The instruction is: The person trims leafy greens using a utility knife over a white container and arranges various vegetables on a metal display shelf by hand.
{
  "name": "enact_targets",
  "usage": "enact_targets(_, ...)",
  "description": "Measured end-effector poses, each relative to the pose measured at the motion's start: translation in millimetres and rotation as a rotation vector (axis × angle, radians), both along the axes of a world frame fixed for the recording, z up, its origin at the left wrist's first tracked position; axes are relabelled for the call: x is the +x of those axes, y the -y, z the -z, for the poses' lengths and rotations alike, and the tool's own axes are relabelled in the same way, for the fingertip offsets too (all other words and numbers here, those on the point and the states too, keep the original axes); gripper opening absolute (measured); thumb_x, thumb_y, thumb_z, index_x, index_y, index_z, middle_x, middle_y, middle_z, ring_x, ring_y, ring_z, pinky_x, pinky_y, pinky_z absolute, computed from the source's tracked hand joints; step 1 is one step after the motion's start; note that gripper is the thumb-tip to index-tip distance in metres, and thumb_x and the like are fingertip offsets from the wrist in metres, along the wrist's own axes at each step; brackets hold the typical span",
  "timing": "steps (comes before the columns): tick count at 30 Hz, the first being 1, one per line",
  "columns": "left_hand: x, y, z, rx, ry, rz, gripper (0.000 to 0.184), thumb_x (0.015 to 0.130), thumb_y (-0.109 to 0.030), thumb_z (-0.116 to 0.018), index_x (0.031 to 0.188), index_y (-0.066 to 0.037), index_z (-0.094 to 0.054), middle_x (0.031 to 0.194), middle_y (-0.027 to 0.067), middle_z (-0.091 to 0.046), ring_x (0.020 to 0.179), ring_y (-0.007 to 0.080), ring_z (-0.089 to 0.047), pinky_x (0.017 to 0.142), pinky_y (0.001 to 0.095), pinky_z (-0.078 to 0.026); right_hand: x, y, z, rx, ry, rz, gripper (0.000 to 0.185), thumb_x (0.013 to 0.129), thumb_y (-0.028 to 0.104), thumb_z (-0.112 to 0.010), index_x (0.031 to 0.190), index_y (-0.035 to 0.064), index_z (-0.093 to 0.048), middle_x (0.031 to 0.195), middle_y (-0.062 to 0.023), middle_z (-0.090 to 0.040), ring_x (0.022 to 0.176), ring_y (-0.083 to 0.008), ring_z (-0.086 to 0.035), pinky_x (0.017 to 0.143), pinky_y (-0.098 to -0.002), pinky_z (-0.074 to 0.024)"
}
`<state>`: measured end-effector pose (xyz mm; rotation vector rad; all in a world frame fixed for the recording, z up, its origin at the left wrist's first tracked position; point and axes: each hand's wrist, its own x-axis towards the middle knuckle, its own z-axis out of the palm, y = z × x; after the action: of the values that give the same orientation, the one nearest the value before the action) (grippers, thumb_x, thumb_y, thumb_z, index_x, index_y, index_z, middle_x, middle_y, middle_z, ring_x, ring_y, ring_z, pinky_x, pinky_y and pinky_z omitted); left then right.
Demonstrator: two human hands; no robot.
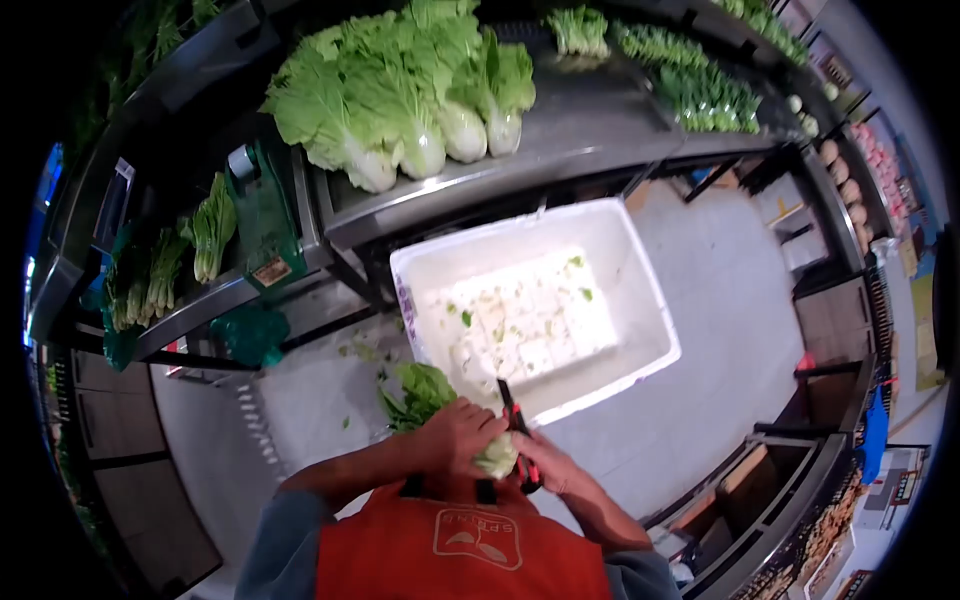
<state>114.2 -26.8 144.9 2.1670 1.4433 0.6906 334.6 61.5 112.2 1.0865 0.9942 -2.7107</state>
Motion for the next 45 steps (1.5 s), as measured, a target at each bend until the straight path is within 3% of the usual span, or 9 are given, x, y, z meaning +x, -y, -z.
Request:
enact_targets(6, -7.5, 15.7, 9.0, -0.047, -0.181, 0.202, 0.076, 0.073, -0.05, -0.077, 0.134, -0.01, -0.054, 0.128, 0.0093, -0.057, 0.116, 0.0273, -0.057, 0.102, 0.0446, -0.037, 3.9, 31.2, 7.9, -0.294, 0.141, 0.091, 0.056, 0.097, 0.055, -0.057, 0.129, 0.0083, -0.057, 0.108, -0.0096, -0.069, 0.088, -0.0226, -0.069, 0.07, -0.035, -0.0576)
enact_targets(16, 36.9, -14.6, -69.7, 0.285, -0.13, -0.113, 0.079, 0.073, -0.043, -0.082, 0.138, -0.01, -0.052, 0.146, 0.0124, -0.044, 0.134, 0.0334, -0.042, 0.107, 0.0573, -0.032, 42.1, -35.2, -37.1, -0.226, -0.156, 0.356, 0.041, 0.095, 0.038, -0.065, 0.123, 0.0098, -0.057, 0.1, -0.0084, -0.067, 0.079, -0.0217, -0.068, 0.051, -0.0273, -0.0479)
enact_targets(21, 106.5, -70.3, -66.5, -0.262, 0.561, -0.386, 0.04, 0.086, -0.025, -0.078, 0.116, -0.005, -0.061, 0.11, 0.0082, -0.066, 0.105, 0.019, -0.062, 0.087, 0.0333, -0.048, 128.1, -128.3, -53.5, 0.064, -0.191, 0.491, 0.055, 0.091, 0.025, -0.069, 0.14, 0.0164, -0.045, 0.101, -0.0051, -0.062, 0.074, -0.0153, -0.06, 0.053, -0.0267, -0.0454)
enact_targets(24, 185.1, -144.7, -61.3, -0.633, 1.297, -0.43, 0.052, 0.097, -0.023, -0.06, 0.14, 0.002, -0.046, 0.132, 0.0152, -0.057, 0.121, 0.0219, -0.055, 0.1, 0.0356, -0.043, 189.3, -198.8, -77.9, 0.41, -0.155, 0.305, 0.065, 0.084, 0.005, -0.069, 0.144, 0.0026, -0.044, 0.103, -0.0067, -0.062, 0.079, -0.0146, -0.06, 0.065, -0.0285, -0.0511)
enact_targets(26, 236.7, -196.0, -55.6, -0.519, 1.398, -0.31, 0.065, 0.098, -0.028, -0.055, 0.15, 0.003, -0.032, 0.146, 0.0151, -0.045, 0.133, 0.0252, -0.046, 0.108, 0.0396, -0.039, 222.6, -238.9, -51.9, 0.724, -0.212, 0.247, 0.068, 0.082, 0.004, -0.073, 0.144, 0.0017, -0.044, 0.114, -0.0085, -0.063, 0.095, -0.0151, -0.063, 0.084, -0.0296, -0.053)
enact_targets(28, 273.8, -227.3, -60.7, -0.472, 1.562, -0.338, 0.085, 0.097, -0.048, -0.06, 0.154, 0.003, -0.023, 0.15, 0.014, -0.044, 0.139, 0.0241, -0.042, 0.117, 0.038, -0.032, 235.9, -263.0, -77.4, 0.595, -0.411, 0.235, 0.072, 0.08, 0.005, -0.078, 0.144, 0.0007, -0.044, 0.124, -0.0105, -0.062, 0.109, -0.0147, -0.061, 0.096, -0.0317, -0.0495)
enact_targets(37, 311.0, -332.4, -26.3, -0.438, 2.064, -0.407, 0.067, 0.094, -0.036, -0.065, 0.143, 0.004, -0.042, 0.135, 0.0219, -0.058, 0.121, 0.033, -0.061, 0.105, 0.0475, -0.049, 275.5, -379.3, -81.5, 0.879, -0.268, -0.044, 0.059, 0.083, 0.009, -0.077, 0.135, -0.0021, -0.052, 0.106, -0.0091, -0.068, 0.076, -0.0087, -0.06, 0.07, -0.0244, -0.0511)
enact_targets(40, 303.8, -362.7, -27.8, -0.326, 2.222, -0.346, 0.07, 0.093, -0.038, -0.066, 0.144, 0.004, -0.04, 0.136, 0.0232, -0.056, 0.123, 0.035, -0.059, 0.106, 0.05, -0.047, 316.3, -422.0, -80.1, 0.614, -0.06, 0.015, 0.044, 0.098, 0.024, -0.062, 0.133, -0.0005, -0.05, 0.102, -0.0132, -0.069, 0.061, -0.011, -0.06, 0.054, -0.0239, -0.0463)
enact_targets(45, 273.5, -443.8, -20.6, -0.078, 2.385, -0.29, 0.071, 0.092, -0.039, -0.069, 0.145, -0.003, -0.041, 0.135, 0.0214, -0.056, 0.124, 0.0364, -0.056, 0.113, 0.0511, -0.039, 439.7, -471.8, -14.4, 0.029, 0.386, 0.6, 0.048, 0.098, 0.056, -0.056, 0.12, 0.0132, -0.055, 0.088, -0.0071, -0.066, 0.051, -0.0133, -0.052, 0.046, -0.0266, -0.0396)
